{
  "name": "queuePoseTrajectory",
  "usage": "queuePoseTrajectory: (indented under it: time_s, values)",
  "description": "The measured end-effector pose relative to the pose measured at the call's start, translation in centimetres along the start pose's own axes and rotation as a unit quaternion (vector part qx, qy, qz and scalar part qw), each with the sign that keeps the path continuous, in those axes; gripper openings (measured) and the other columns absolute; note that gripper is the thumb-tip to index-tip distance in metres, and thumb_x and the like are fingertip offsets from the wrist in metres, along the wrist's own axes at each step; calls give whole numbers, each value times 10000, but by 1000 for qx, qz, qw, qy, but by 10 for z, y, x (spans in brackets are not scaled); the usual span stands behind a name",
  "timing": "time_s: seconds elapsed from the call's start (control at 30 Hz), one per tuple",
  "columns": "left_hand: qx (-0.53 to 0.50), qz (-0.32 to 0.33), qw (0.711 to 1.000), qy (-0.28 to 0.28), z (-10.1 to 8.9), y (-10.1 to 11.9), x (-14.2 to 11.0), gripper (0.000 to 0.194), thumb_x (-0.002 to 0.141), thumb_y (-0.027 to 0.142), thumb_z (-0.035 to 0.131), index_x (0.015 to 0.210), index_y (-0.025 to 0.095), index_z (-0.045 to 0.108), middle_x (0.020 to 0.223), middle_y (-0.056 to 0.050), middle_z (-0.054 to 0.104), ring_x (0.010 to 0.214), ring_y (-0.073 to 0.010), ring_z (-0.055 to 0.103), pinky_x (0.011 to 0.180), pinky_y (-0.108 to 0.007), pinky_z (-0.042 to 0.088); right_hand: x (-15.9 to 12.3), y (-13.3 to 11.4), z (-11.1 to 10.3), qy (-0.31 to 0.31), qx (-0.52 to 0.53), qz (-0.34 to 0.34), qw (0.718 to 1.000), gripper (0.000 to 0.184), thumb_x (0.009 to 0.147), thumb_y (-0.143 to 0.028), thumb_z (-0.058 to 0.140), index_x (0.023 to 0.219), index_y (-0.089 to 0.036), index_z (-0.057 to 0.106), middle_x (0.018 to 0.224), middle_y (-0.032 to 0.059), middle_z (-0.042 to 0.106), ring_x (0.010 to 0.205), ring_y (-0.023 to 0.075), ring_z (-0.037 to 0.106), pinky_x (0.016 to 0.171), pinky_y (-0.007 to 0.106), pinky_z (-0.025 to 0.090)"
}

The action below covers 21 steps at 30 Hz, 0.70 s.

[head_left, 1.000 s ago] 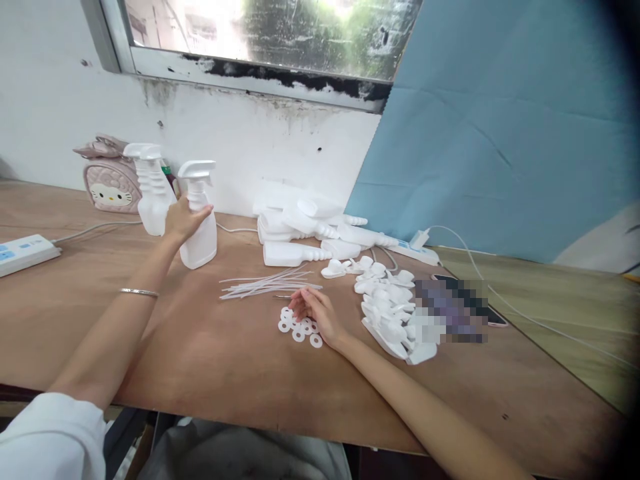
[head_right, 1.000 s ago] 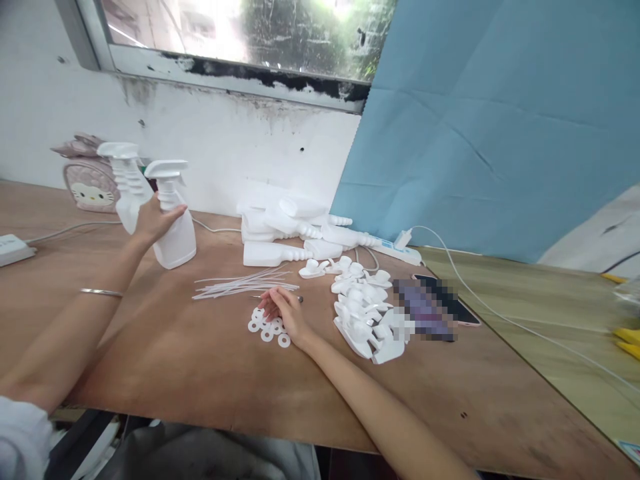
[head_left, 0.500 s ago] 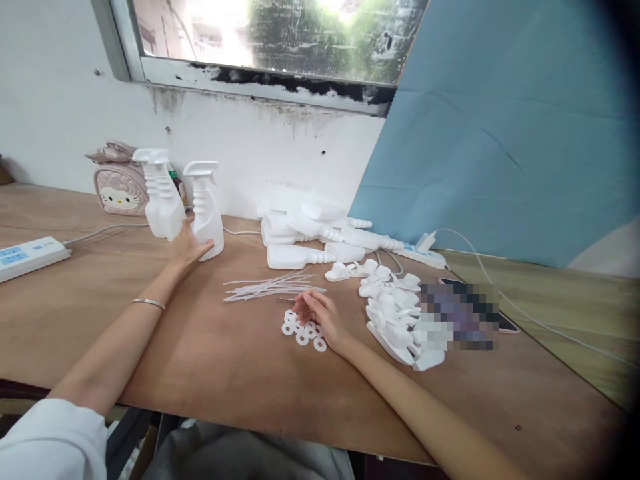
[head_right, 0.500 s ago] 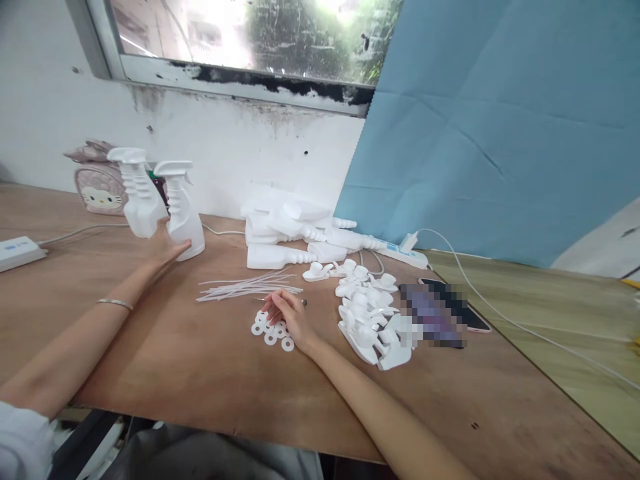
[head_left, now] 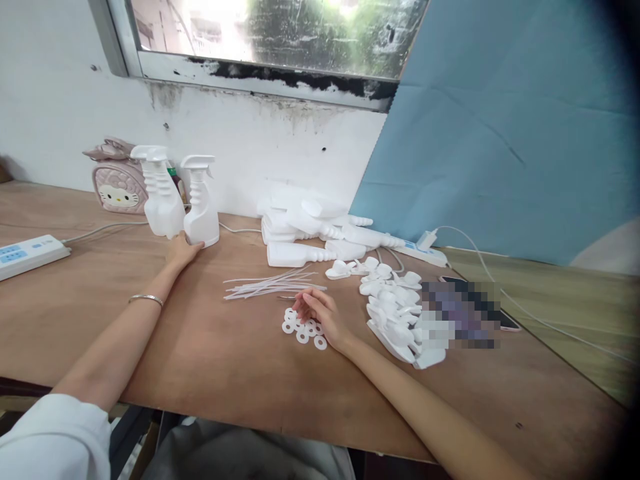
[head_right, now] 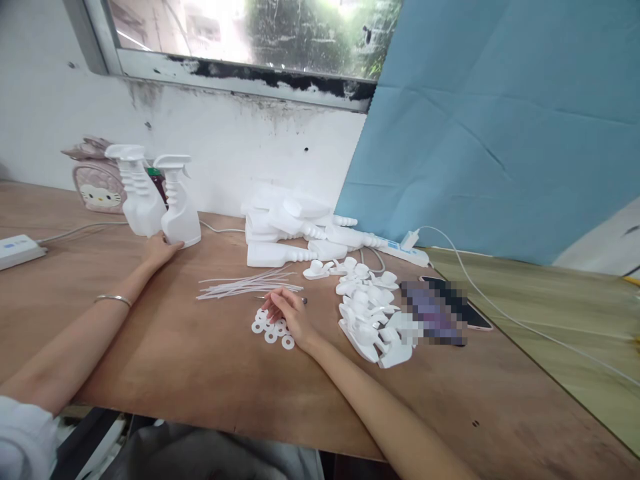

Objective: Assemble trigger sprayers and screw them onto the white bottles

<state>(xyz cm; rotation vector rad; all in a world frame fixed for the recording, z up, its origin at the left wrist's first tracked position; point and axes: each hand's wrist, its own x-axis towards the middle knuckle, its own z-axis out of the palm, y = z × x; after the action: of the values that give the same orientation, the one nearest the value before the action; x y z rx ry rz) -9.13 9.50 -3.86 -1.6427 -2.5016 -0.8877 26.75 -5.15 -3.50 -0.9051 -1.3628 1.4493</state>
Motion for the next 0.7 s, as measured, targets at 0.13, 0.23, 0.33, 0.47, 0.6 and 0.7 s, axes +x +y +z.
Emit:
queuePoseTrajectory:
  time_s: [0.13, 0.23, 0.33, 0.47, 0.6, 0.7]
  values:
    - [20, -56, 998, 2, 1, 0, 0, 591, 683, 552, 509, 1008, 59, 516, 1045, -248, 537, 963, -413, 499, 737, -477, 409, 0, 0, 0, -2, 1, -1, 1000, 236, 746, -402, 530, 768, -168, 545, 681, 17, 595, 546, 108, 520, 490, 228, 428]
    - [25, -87, 996, 2, 1, 3, 0, 631, 697, 561, 498, 1043, 34, 483, 1033, -272, 536, 967, -427, 492, 732, -488, 397, 0, 0, 0, 3, 0, -1, 1000, 235, 745, -396, 531, 767, -163, 543, 684, 21, 598, 543, 106, 520, 486, 225, 428]
    - [22, -106, 994, -2, -2, 6, 1, 646, 718, 551, 495, 1068, 11, 433, 1042, -281, 524, 982, -417, 488, 737, -472, 384, 0, 0, 0, 4, -1, 0, 1000, 233, 743, -395, 533, 766, -163, 541, 678, 20, 600, 545, 108, 524, 485, 223, 427]
    - [7, -114, 993, -18, -7, 8, 3, 645, 744, 548, 484, 1058, -5, 379, 1064, -272, 504, 996, -405, 478, 736, -441, 370, 0, 0, 0, 3, 1, 1, 1000, 235, 743, -399, 531, 767, -165, 541, 678, 17, 596, 542, 106, 525, 480, 221, 425]
    - [-5, -123, 992, -17, -12, 10, 1, 744, 756, 531, 494, 1115, -68, 238, 1092, -310, 443, 1021, -402, 446, 726, -412, 359, -1, -1, 1, 3, 4, 3, 1000, 239, 736, -403, 533, 759, -165, 536, 669, 11, 584, 547, 106, 528, 480, 219, 423]
    - [-18, -105, 994, -21, -15, 9, -7, 881, 765, 548, 470, 1126, -148, 66, 1070, -345, 411, 1043, -398, 407, 713, -406, 354, -1, -2, 2, 16, -1, -1, 1000, 237, 737, -400, 524, 748, -163, 530, 651, 7, 572, 524, 101, 517, 469, 216, 412]
